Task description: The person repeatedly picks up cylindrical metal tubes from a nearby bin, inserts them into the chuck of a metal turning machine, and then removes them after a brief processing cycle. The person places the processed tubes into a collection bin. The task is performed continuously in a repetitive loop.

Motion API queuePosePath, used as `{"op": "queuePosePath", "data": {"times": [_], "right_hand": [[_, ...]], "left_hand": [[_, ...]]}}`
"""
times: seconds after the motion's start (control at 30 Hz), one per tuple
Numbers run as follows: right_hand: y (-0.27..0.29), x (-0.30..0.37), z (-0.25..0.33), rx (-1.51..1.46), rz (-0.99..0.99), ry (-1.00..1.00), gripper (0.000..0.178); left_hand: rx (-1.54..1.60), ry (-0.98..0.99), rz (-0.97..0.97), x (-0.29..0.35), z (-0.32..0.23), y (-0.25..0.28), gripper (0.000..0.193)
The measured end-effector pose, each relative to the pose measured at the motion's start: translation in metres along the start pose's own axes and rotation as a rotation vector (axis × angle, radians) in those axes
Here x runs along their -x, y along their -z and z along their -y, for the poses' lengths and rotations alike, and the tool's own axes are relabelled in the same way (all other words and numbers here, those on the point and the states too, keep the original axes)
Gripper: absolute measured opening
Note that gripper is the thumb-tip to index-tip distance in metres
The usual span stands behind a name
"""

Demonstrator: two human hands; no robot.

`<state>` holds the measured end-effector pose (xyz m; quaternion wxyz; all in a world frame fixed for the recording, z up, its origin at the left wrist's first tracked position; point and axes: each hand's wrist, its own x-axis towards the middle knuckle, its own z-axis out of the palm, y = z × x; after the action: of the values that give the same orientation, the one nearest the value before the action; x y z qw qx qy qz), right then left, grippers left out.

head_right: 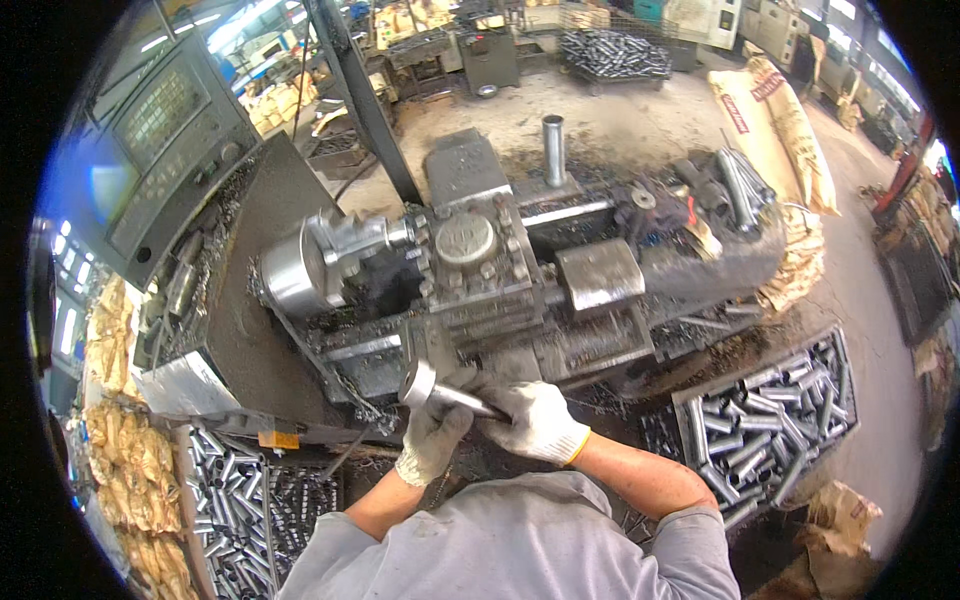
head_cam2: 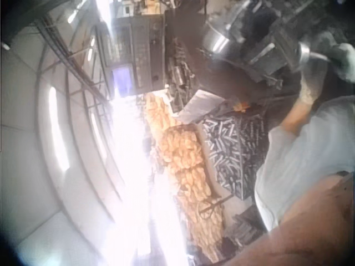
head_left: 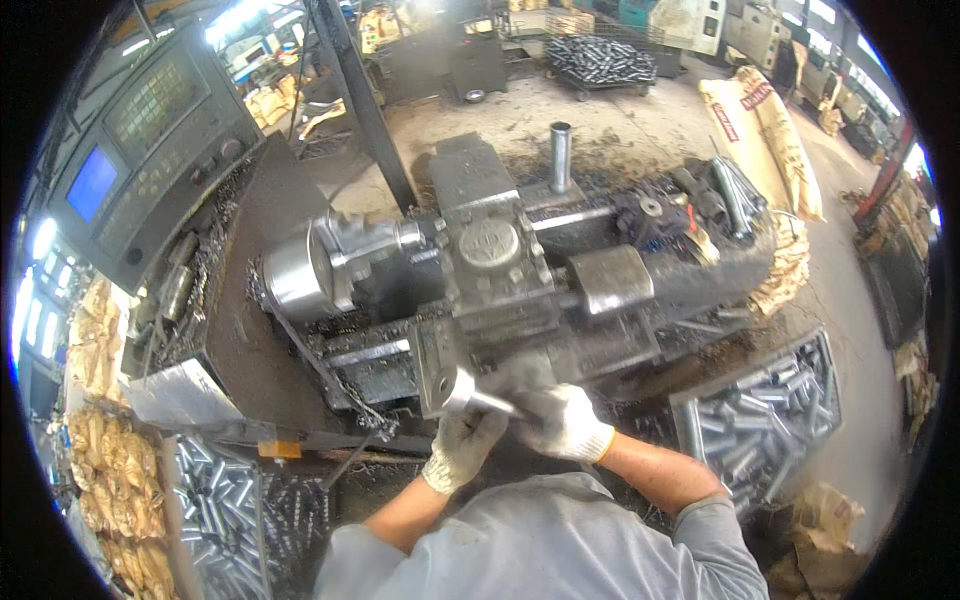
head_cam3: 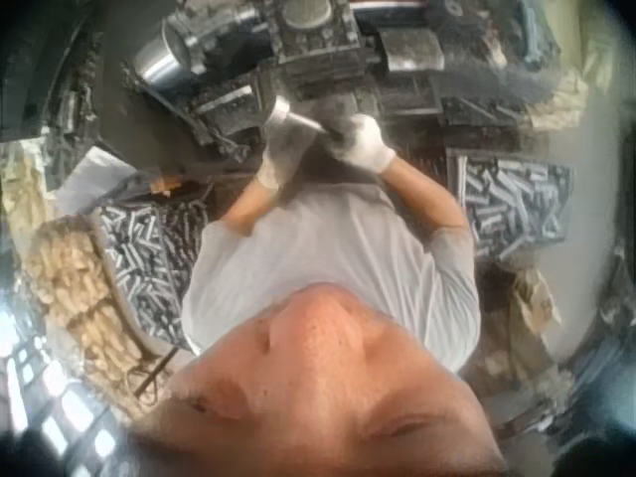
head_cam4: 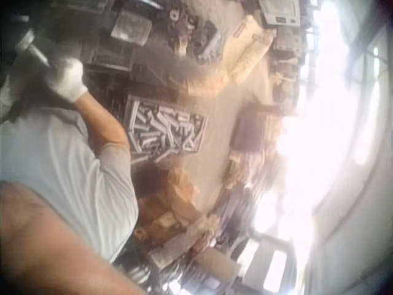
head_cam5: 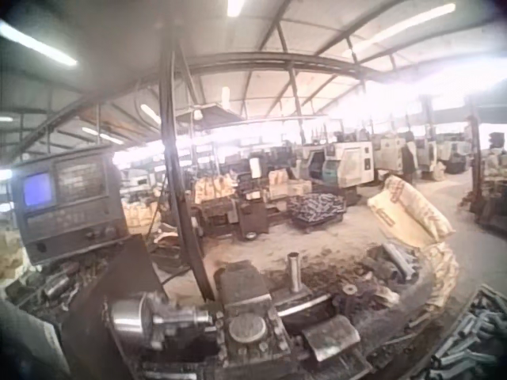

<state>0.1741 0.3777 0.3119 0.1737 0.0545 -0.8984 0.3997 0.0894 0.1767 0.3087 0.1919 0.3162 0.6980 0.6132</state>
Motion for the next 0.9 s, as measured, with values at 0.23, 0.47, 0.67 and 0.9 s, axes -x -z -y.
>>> {"op": "queuePosePath", "data": {"times": [0.23,0.47,0.67,0.9], "right_hand": [[0.116,-0.126,-0.027,0.334,0.309,0.525,0.028],[0.079,-0.351,-0.088,0.300,0.255,0.403,0.035],[-0.065,-0.427,-0.168,0.248,0.992,-0.215,0.045],[0.034,-0.421,-0.240,0.750,1.059,-0.093,0.034]], "left_hand": [[-0.266,-0.012,-0.125,-0.050,0.006,0.006,0.022],[-0.365,0.079,0.170,-0.079,0.050,-0.022,0.037],[-0.338,-0.056,0.093,-0.088,0.057,-0.024,0.046],[-0.340,0.038,0.126,-0.077,0.030,-0.010,0.059]]}}
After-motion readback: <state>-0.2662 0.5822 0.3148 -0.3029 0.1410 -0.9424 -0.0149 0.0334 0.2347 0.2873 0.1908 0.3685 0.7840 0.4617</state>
